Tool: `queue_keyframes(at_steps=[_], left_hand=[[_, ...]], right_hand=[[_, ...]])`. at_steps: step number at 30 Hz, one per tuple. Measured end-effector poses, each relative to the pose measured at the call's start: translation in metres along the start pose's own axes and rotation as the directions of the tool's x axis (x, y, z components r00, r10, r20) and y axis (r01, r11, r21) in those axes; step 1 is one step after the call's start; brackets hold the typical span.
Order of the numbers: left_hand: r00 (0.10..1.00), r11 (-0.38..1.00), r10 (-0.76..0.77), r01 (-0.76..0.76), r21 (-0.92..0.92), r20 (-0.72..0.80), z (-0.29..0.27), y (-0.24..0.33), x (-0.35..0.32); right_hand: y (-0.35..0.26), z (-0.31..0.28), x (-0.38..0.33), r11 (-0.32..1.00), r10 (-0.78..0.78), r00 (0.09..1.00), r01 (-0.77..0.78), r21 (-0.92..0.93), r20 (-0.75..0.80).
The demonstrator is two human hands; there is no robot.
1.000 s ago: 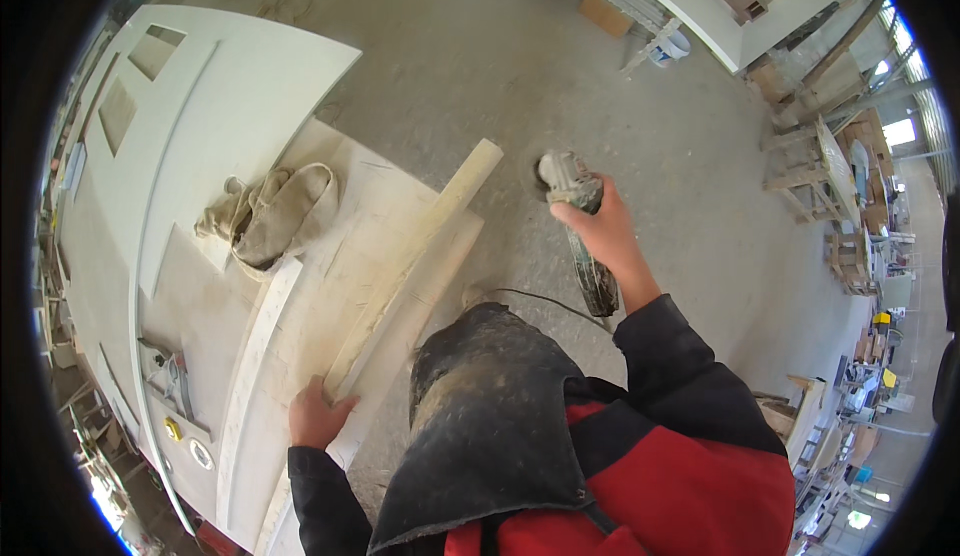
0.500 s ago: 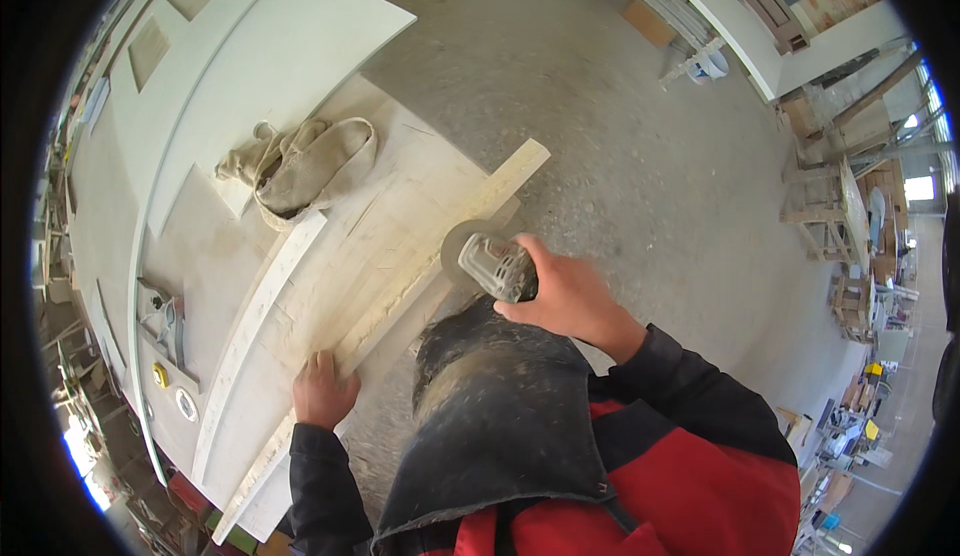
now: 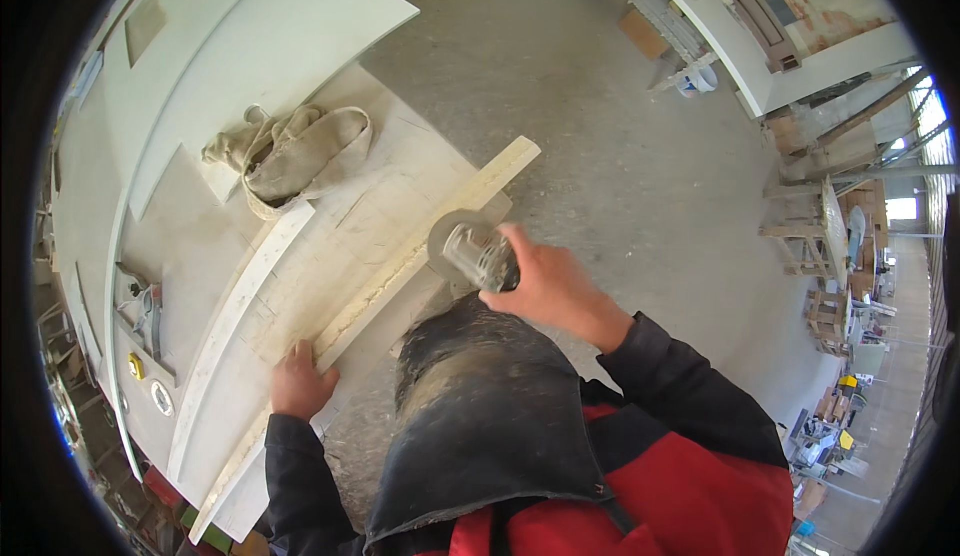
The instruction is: The person uses an angle grinder to sand the edges and surfaces of a white wooden door and a separate wooden strip. They briefly walk to a workbench to retrieve a sanding disc, attach it to the grinder, and then resume sanding the wood.
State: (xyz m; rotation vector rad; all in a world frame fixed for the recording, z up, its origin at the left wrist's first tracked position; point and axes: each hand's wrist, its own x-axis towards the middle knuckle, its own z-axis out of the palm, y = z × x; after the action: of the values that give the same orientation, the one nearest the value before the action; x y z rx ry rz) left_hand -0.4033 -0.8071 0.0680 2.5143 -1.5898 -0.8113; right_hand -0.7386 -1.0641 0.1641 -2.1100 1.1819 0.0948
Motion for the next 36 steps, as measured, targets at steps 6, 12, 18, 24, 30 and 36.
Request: queue_keyframes(at_steps=[6, 12, 18, 24, 30, 36], left_hand=[[1.000, 0.999, 0.026, -0.026, -0.018, -0.013, -0.001, -0.002, 0.000], [0.999, 0.999, 0.037, -0.038, -0.022, -0.020, -0.003, -0.002, 0.000], [0.996, 0.997, 0.075, -0.076, -0.023, -0.046, 0.000, -0.006, -0.001], [0.999, 0.999, 0.047, -0.047, 0.017, -0.013, 0.002, -0.008, -0.003], [0.998, 0.998, 0.021, -0.024, -0.053, -0.051, -0.005, 0.006, -0.008], [0.964, 0.981, 0.172, -0.187, -0.056, -0.205, -0.007, 0.015, -0.005]], right_hand=[[0.044, -0.037, 0.015, 0.985, 0.166, 0.967, -0.171, -0.006, -0.192], [0.071, -0.049, 0.026, 0.968, 0.246, 0.922, -0.220, 0.119, -0.300], [0.073, -0.040, 0.025, 0.969, 0.248, 0.917, -0.227, 0.100, -0.311], [0.062, -0.046, 0.012, 0.931, 0.311, 0.905, -0.228, 0.285, -0.292], [0.045, -0.026, -0.013, 0.906, 0.263, 0.871, -0.075, 0.417, -0.415], [0.037, -0.003, -0.024, 0.771, 0.204, 0.911, 0.077, 0.632, -0.359]])
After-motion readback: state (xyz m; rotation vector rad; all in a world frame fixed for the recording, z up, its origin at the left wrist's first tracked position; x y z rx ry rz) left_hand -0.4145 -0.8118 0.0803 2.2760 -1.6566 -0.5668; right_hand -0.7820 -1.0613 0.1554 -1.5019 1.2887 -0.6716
